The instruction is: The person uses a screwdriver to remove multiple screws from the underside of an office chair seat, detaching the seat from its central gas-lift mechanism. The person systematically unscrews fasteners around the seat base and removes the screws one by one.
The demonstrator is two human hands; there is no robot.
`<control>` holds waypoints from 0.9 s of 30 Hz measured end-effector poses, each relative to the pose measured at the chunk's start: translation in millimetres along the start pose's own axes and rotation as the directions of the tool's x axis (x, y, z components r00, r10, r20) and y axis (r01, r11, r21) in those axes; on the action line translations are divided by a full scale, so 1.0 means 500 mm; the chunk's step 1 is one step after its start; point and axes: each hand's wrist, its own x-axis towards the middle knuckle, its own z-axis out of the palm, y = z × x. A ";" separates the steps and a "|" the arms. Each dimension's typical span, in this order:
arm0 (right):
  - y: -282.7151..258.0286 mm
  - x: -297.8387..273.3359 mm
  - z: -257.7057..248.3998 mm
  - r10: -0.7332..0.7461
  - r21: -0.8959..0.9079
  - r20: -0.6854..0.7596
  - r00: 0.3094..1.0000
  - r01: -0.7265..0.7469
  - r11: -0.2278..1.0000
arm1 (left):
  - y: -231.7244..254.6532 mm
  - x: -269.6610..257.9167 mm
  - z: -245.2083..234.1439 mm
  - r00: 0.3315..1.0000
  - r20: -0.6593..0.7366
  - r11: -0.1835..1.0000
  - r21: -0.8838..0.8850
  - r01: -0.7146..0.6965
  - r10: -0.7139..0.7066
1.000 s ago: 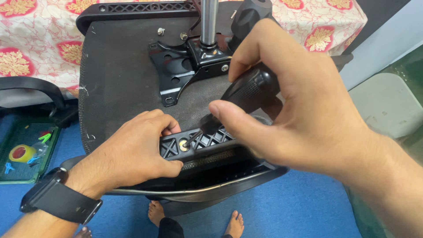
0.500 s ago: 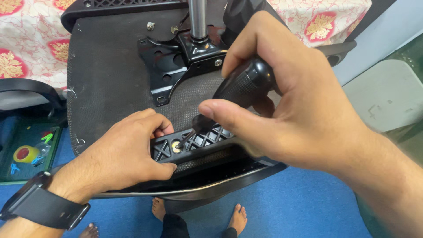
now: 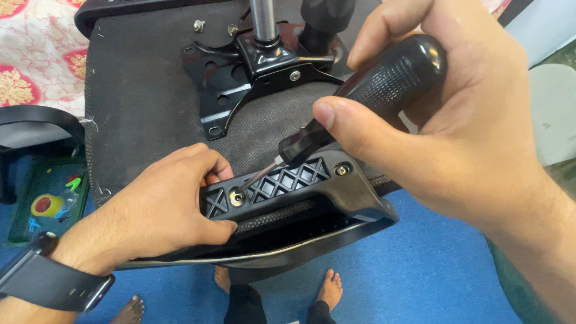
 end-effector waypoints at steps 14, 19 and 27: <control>0.013 -0.008 0.032 0.306 0.327 0.056 0.950 -0.307 0.894 | -0.001 0.004 -0.007 1.000 0.016 1.000 -0.013 -0.007 0.008; 0.019 -0.025 0.066 0.427 0.487 0.073 0.901 -0.406 0.773 | 0.003 0.002 -0.008 1.000 0.000 0.999 -0.032 -0.023 0.023; -0.018 -0.041 0.099 0.339 0.480 0.001 0.941 -0.298 0.825 | -0.002 -0.003 -0.011 0.990 -0.061 0.991 -0.018 -0.129 0.128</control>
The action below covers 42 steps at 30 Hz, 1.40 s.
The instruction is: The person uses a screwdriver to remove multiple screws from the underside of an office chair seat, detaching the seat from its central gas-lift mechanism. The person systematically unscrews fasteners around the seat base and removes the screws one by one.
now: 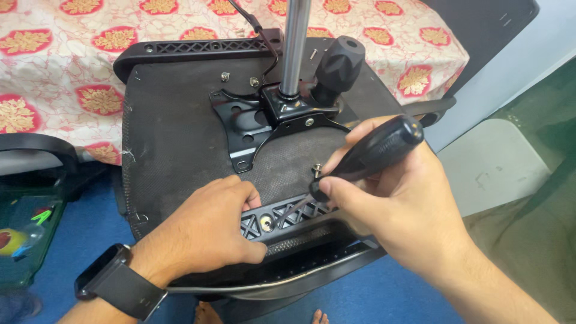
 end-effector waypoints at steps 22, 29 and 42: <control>-0.037 -0.050 0.097 -0.150 -0.406 -0.023 0.988 0.128 0.905 | -0.017 -0.004 -0.010 0.998 0.057 0.999 -0.044 -0.015 0.018; -0.037 -0.048 0.093 -0.157 -0.392 0.022 0.987 0.153 0.907 | -0.005 -0.005 -0.015 0.996 0.077 0.999 -0.016 0.047 -0.046; 0.004 -0.025 0.050 0.028 -0.077 -0.094 0.995 -0.036 0.996 | 0.001 -0.004 -0.012 0.998 0.044 0.999 -0.014 0.053 -0.052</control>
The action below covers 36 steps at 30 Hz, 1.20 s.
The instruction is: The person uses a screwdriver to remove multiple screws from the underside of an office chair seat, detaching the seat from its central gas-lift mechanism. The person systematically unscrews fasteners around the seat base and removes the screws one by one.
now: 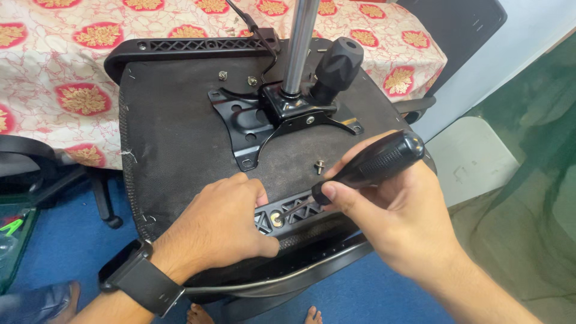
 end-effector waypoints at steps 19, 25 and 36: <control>-0.018 0.017 -0.059 -0.077 0.040 -0.065 0.995 0.080 0.996 | -0.002 0.006 0.003 0.999 0.029 0.999 0.043 -0.015 0.014; -0.003 0.010 -0.058 -0.032 0.082 -0.071 0.997 0.037 0.996 | -0.002 0.005 0.012 1.000 -0.013 0.999 0.041 -0.011 0.011; 0.027 0.012 -0.072 -0.017 0.125 -0.141 0.990 0.034 0.992 | -0.023 0.016 0.026 0.998 0.044 0.997 0.064 0.042 -0.045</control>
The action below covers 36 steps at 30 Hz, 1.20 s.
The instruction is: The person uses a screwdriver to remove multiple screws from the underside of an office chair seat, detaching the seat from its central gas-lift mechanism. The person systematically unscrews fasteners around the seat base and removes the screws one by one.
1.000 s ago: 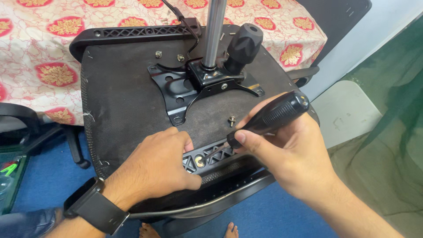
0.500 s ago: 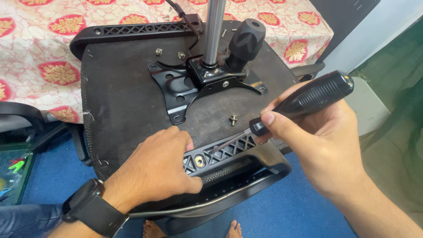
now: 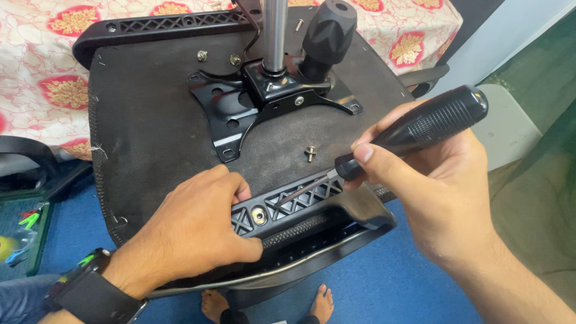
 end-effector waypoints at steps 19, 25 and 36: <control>0.058 0.016 -0.063 0.004 0.240 -0.060 0.998 0.011 0.971 | 0.027 0.023 -0.056 0.934 0.318 0.937 -0.244 0.249 -0.165; 0.067 0.011 -0.086 -0.064 0.208 -0.095 0.993 0.082 0.975 | 0.021 0.038 -0.051 0.918 0.344 0.926 -0.241 0.290 -0.198; 0.055 0.043 -0.106 -0.274 0.053 -0.200 0.941 0.290 0.956 | 0.001 0.044 -0.047 0.926 0.340 0.887 -0.362 0.287 -0.160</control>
